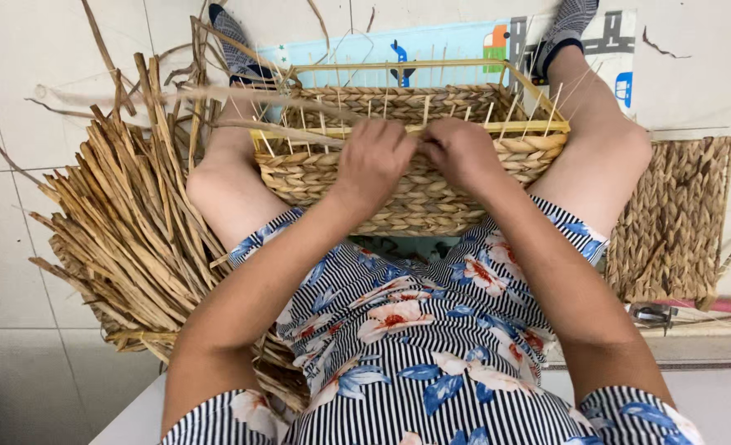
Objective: The person weaves dried plant fibers through a rectangular wire frame by hand. They wrap individual strands around the metal frame wires and press them together to form the walls of the basket.
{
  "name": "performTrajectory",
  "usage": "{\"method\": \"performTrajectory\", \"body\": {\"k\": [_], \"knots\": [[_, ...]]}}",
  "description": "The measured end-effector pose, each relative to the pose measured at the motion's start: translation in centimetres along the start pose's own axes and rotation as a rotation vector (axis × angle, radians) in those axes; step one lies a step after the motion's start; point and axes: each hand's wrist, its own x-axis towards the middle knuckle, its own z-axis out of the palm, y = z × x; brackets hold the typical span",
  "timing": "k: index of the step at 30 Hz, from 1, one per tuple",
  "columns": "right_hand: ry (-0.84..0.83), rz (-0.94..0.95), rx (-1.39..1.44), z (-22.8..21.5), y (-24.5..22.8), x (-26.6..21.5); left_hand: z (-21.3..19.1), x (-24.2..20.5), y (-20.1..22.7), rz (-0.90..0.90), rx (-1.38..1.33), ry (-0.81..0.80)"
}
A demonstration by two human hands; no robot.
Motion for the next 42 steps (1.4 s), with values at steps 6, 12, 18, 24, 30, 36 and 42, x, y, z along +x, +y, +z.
{"method": "performTrajectory", "body": {"k": [6, 12, 18, 24, 30, 36, 42], "knots": [[0.053, 0.077, 0.169, 0.6, 1.1, -1.5, 0.8, -1.8, 0.3, 0.033, 0.049, 0.052], [0.111, 0.011, 0.185, 0.7, 0.8, -2.4, 0.1, 0.0, 2.7, -0.248, -0.147, -0.423], [0.103, -0.121, 0.242, 0.0, 1.2, -2.9, 1.4, 2.3, -0.1, -0.457, -0.795, -0.286], [-0.02, 0.281, 0.267, 1.1, 0.8, -1.3, 3.2, -1.5, 2.6, -0.408, -0.738, -0.069], [-0.065, -0.104, 0.075, 0.2, 1.2, -0.8, 3.6, -0.6, 0.2, -0.148, -0.384, 0.19], [0.214, -0.04, 0.259, 1.9, 0.3, -1.8, 4.0, -0.6, -0.2, -0.098, -0.133, 0.059], [0.103, 0.22, 0.423, 2.0, 2.0, -0.3, 3.2, -1.1, 1.5, -0.178, -0.174, -0.034]]}}
